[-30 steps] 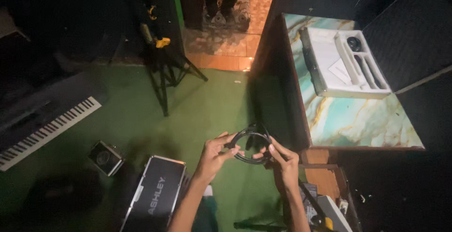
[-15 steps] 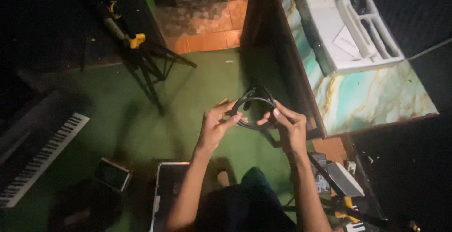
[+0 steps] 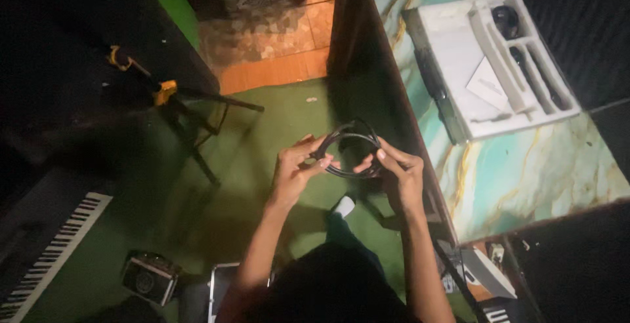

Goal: The person picks up a coiled cable and a black electronic component and places them into a foam-lined carrying case.

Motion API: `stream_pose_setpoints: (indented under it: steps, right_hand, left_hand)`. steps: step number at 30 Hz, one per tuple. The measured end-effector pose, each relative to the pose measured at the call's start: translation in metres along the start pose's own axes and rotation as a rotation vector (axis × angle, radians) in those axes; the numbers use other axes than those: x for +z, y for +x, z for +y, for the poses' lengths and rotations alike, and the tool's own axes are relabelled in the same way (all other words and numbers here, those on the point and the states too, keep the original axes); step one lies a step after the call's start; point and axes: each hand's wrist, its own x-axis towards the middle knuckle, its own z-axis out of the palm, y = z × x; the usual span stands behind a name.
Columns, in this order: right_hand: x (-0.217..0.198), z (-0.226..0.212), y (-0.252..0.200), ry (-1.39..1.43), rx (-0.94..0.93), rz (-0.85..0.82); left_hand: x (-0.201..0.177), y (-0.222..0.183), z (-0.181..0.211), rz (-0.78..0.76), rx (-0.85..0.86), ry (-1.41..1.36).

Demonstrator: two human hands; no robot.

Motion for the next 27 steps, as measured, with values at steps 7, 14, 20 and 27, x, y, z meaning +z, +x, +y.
stream_pose_setpoints:
  steps: [7, 14, 20, 27]
  right_hand:
    - [-0.033, -0.027, 0.126, -0.139, -0.009, -0.052]
    - [-0.056, -0.045, 0.216, -0.107, 0.033, 0.057]
    - [-0.075, -0.048, 0.280, -0.015, -0.008, 0.189]
    - [-0.083, -0.063, 0.333, -0.016, -0.039, 0.450]
  left_hand:
    - [0.014, 0.126, -0.016, 0.027, 0.049, 0.009]
    - [0.029, 0.231, -0.029, 0.009, -0.075, -0.083]
    - [0.032, 0.330, -0.062, -0.153, -0.125, -0.158]
    - [0.046, 0.447, -0.058, -0.414, -0.248, -0.128]
